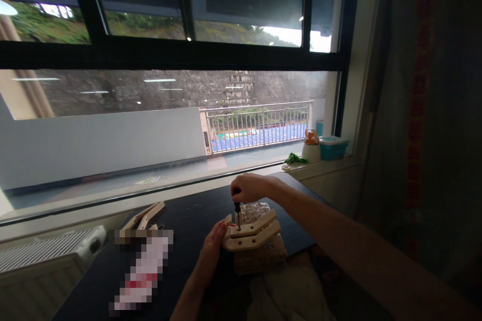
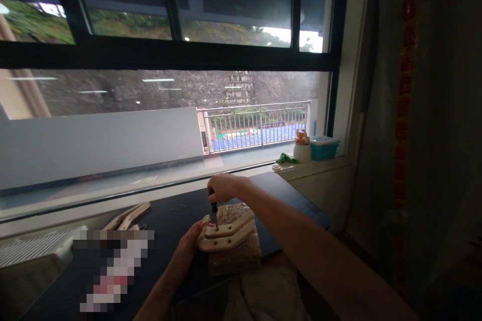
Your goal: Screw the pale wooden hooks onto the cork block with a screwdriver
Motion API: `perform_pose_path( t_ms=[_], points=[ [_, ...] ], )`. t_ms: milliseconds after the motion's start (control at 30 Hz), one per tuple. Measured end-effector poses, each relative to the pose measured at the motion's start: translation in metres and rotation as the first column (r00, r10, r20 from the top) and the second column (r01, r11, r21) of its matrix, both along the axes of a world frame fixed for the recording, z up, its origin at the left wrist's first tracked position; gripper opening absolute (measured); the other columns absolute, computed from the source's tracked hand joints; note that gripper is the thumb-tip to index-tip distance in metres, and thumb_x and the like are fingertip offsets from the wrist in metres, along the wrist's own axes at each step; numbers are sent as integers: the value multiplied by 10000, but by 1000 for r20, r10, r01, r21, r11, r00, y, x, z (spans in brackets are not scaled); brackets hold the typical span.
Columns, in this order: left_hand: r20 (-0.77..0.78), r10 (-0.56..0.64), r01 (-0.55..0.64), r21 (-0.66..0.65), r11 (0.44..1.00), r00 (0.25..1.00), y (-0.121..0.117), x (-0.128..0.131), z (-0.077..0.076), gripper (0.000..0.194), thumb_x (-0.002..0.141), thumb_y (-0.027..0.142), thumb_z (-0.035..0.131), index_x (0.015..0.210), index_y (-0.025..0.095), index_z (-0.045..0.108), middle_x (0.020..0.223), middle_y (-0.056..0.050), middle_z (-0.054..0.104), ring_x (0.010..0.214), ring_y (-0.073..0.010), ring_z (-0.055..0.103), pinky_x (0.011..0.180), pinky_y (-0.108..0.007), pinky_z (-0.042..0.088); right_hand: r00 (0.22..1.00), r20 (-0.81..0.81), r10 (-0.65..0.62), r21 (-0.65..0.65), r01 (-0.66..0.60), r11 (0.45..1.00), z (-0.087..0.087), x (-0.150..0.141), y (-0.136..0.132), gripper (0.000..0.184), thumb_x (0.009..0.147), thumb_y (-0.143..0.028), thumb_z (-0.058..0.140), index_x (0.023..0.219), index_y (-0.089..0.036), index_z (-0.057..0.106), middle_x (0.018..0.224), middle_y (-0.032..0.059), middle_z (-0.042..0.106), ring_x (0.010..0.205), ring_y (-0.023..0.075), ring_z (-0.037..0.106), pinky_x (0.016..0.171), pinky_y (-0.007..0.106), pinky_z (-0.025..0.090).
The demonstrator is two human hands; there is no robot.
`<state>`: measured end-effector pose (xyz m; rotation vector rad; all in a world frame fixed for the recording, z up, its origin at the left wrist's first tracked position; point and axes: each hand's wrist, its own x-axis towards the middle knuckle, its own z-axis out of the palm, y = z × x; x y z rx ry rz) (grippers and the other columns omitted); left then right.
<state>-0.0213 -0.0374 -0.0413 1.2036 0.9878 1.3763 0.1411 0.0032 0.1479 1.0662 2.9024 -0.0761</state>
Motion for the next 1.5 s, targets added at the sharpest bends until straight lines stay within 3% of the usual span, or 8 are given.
perform_pose_path(
  t_ms=[233,467,833,1100,1500],
  points=[
    [1,26,-26,-6,1000,1000,0,0,1,589,735,572,623,1130,135,650,1001,-95,729,996,-319,631,895,-386,465,999,-25,-41,46,42,998,-2,0,-2,260,897,-336,527,1071,-154,594,1062,66,612,914,184,595,793,395,495],
    [20,9,-9,-3,1000,1000,-3,3,6,586,726,591,622,1061,113,661,1002,-104,727,984,-307,636,867,-360,475,998,-58,31,39,-29,999,2,4,-2,251,891,-328,537,1056,-151,605,1050,60,620,906,180,598,793,390,494],
    [39,-6,6,0,1000,999,2,0,-4,555,785,553,588,1145,131,617,1036,-99,719,991,-286,640,893,-359,461,995,-64,-78,54,82,995,-3,9,-3,270,900,-339,522,1081,-149,588,1067,66,607,895,179,599,766,377,507],
    [23,-12,12,1,1000,1000,0,0,0,563,777,563,589,1133,128,620,1033,-96,719,1005,-292,630,892,-363,460,997,-73,22,31,-20,999,0,7,-6,243,887,-318,544,1052,-149,604,1051,60,619,903,178,598,789,385,497],
    [7,-13,13,11,1000,1000,1,1,-1,542,790,569,571,1117,139,624,1040,-89,720,1018,-287,630,905,-351,456,997,-39,-70,59,72,996,-2,4,-9,265,895,-332,531,1080,-153,592,1092,69,602,925,187,592,788,388,500]
  ],
)
